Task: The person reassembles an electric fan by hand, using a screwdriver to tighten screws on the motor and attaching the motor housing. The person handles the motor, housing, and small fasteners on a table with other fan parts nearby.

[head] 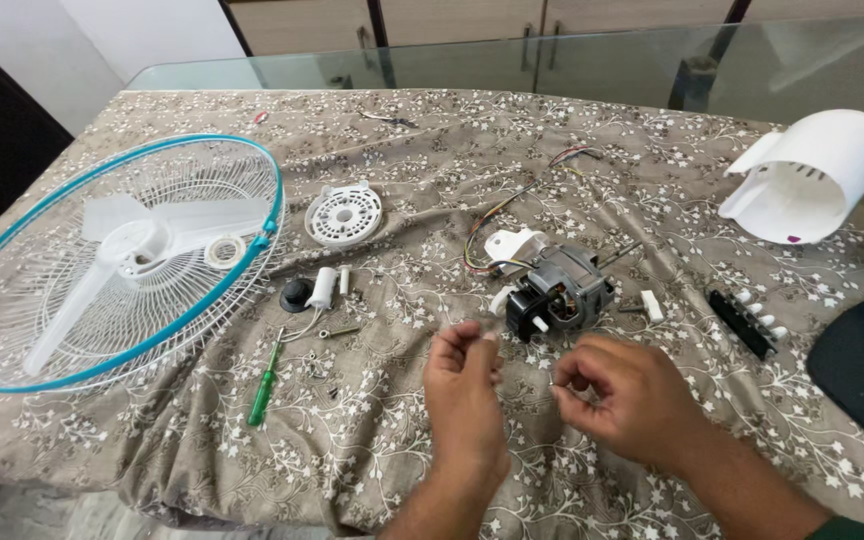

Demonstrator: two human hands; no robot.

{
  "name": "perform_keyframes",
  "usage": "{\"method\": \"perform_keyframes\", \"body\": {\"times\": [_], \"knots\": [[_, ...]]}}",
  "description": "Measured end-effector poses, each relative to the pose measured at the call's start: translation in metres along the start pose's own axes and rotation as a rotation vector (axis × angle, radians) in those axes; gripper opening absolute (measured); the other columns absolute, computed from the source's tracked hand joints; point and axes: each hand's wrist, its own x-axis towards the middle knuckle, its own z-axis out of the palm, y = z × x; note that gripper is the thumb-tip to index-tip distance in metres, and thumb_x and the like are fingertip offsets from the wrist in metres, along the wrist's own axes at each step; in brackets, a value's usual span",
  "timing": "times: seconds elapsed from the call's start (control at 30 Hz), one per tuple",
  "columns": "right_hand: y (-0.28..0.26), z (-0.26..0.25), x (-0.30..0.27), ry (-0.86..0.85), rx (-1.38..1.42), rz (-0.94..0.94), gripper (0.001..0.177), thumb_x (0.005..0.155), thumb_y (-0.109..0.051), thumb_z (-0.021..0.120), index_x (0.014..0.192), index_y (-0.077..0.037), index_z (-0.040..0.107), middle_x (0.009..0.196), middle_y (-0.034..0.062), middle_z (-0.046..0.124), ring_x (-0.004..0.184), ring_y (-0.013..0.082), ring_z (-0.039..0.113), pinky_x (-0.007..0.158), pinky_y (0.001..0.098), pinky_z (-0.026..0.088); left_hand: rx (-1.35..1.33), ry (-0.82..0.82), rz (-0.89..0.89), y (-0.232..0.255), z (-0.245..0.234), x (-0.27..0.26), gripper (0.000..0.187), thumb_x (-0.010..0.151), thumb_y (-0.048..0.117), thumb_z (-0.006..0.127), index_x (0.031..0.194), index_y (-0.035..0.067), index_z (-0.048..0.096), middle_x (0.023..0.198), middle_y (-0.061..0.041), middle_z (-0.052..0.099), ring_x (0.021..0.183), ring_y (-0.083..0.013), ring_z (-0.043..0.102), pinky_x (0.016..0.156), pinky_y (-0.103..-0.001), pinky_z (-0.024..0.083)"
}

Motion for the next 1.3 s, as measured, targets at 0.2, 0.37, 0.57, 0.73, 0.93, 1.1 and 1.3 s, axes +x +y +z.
{"method": "perform_keyframes", "body": {"times": [0.2, 0.37, 0.57, 0.73, 0.93, 1.1, 1.3], "knots": [[-0.055, 0.006, 0.006, 0.178, -0.118, -0.421, 0.026, 0.073, -0.026, 0.079, 0.094, -0.012, 0.072, 0.081, 0.0023, 0.072, 0.067, 0.0223, 0.070, 0.063, 0.0396, 0.051, -0.336, -0.067, -0.428, 0.006, -0.013, -0.041, 0.034, 0.103, 0.025, 0.046, 0.109, -0.002, 0.066, 0.097, -0.013, 0.071, 0.088, -0.0203, 0.069, 0.081, -0.034, 0.056], [-0.081, 0.018, 0.018, 0.109, -0.179, -0.552, 0.031, 0.076, -0.025, 0.078, 0.105, -0.014, 0.072, 0.095, 0.0030, 0.069, 0.077, 0.0252, 0.069, 0.068, 0.0394, 0.054, -0.314, -0.064, -0.432, 0.021, -0.040, -0.038, 0.038, 0.103, 0.019, 0.043, 0.120, -0.005, 0.066, 0.104, -0.015, 0.073, 0.091, -0.0212, 0.071, 0.083, -0.035, 0.059], [-0.107, 0.033, 0.041, 0.041, -0.092, -0.585, 0.029, 0.081, -0.027, 0.077, 0.107, -0.014, 0.072, 0.102, 0.0022, 0.072, 0.078, 0.0242, 0.071, 0.065, 0.0395, 0.055, -0.177, 0.045, -0.258, 0.051, -0.081, -0.016, 0.033, 0.101, 0.011, 0.047, 0.126, -0.004, 0.064, 0.115, -0.014, 0.075, 0.100, -0.0207, 0.072, 0.082, -0.032, 0.058], [-0.124, 0.052, 0.059, 0.033, -0.127, -0.645, 0.029, 0.082, -0.029, 0.077, 0.106, -0.014, 0.071, 0.103, 0.0042, 0.071, 0.081, 0.0244, 0.071, 0.068, 0.0400, 0.055, -0.033, 0.186, -0.076, 0.091, -0.121, 0.012, 0.033, 0.099, 0.001, 0.049, 0.128, -0.004, 0.065, 0.120, -0.017, 0.074, 0.105, -0.0219, 0.072, 0.091, -0.031, 0.061], [-0.135, 0.081, 0.077, -0.038, -0.151, -0.742, 0.032, 0.085, -0.029, 0.076, 0.110, -0.010, 0.070, 0.111, 0.0076, 0.070, 0.091, 0.0243, 0.069, 0.072, 0.0402, 0.054, 0.748, 0.141, 0.295, 0.133, -0.160, 0.038, 0.034, 0.097, 0.002, 0.053, 0.126, 0.006, 0.070, 0.116, -0.010, 0.077, 0.105, -0.0174, 0.076, 0.089, -0.032, 0.060], [-0.147, 0.099, 0.091, 0.013, -0.158, -0.857, 0.036, 0.086, -0.034, 0.075, 0.110, -0.009, 0.067, 0.118, 0.0103, 0.067, 0.109, 0.0292, 0.064, 0.085, 0.0436, 0.050, 1.226, -0.019, 0.414, 0.143, -0.165, 0.046, 0.035, 0.094, 0.003, 0.058, 0.124, 0.014, 0.073, 0.105, -0.013, 0.077, 0.091, -0.0275, 0.075, 0.081, -0.038, 0.059], [-0.156, 0.110, 0.102, -0.048, -0.139, -0.751, 0.045, 0.084, -0.040, 0.078, 0.110, -0.005, 0.067, 0.120, 0.0145, 0.062, 0.113, 0.0334, 0.056, 0.097, 0.0487, 0.042, 1.283, -0.230, 0.646, 0.138, -0.166, 0.059, 0.052, 0.087, -0.005, 0.056, 0.135, 0.013, 0.064, 0.108, -0.015, 0.076, 0.100, -0.0355, 0.071, 0.085, -0.045, 0.057]]}}
